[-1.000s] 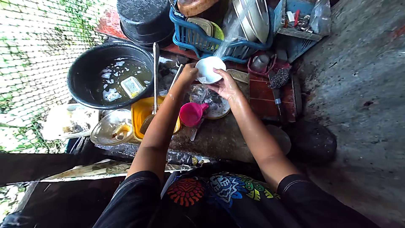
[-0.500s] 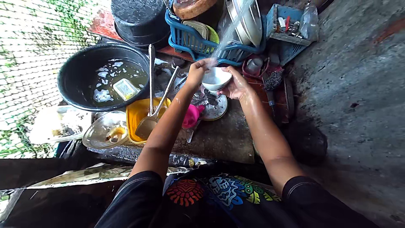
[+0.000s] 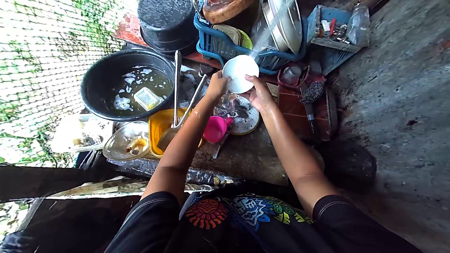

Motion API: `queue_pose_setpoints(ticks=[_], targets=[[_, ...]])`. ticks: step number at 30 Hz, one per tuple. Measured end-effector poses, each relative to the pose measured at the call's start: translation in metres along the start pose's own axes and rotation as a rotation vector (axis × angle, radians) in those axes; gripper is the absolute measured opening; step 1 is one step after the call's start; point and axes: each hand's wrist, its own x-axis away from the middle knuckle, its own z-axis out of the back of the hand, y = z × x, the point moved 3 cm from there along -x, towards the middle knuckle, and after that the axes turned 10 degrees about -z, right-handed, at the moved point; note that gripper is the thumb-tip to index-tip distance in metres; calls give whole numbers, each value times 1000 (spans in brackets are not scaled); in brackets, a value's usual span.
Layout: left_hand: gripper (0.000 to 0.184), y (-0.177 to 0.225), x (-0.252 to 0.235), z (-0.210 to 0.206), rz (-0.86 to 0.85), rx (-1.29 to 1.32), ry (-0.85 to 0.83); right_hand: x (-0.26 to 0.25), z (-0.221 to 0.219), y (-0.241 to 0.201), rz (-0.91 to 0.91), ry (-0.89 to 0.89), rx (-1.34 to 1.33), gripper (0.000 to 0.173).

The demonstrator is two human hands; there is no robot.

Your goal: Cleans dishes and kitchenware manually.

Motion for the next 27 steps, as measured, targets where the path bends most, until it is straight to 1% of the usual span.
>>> queue_pose_setpoints(ticks=[1, 3, 5, 8, 10, 12, 14, 16, 18, 20, 22, 25, 27], targets=[[27, -5, -3, 0, -7, -12, -2, 1, 1, -2, 67, 15, 33, 40], [25, -18, -9, -3, -21, 16, 0, 1, 7, -7, 166, 77, 135, 47], [26, -27, -10, -10, -1, 65, -17, 5, 12, -16, 209, 205, 285, 56], [27, -30, -3, -24, 79, 109, -79, 12, 16, -35, 288, 413, 631, 69], [31, -36, 2, -28, 128, 69, -123, 14, 14, -53, 392, 528, 885, 75], [26, -40, 9, -27, 160, -10, -140, 2, 11, -71, 522, 600, 1091, 76], [23, -43, 11, -21, 171, -142, -154, -20, 7, -87, 576, 659, 1250, 78], [28, -41, 11, -16, 180, -257, -176, -42, -1, -101, 550, 673, 1359, 86], [34, -30, 12, -9, 170, -321, -180, -63, -7, -109, 512, 672, 1406, 92], [37, -19, 15, 0, 138, -379, -183, -82, -10, -116, 536, 680, 1441, 94], [39, -14, 18, 9, 78, -445, -185, -96, -13, -121, 555, 642, 1517, 97], [37, -16, 21, 21, 11, -438, -152, -116, -14, -128, 516, 580, 1628, 106], [33, -16, 24, 25, -7, -396, -136, -130, -15, -133, 464, 533, 1640, 111]])
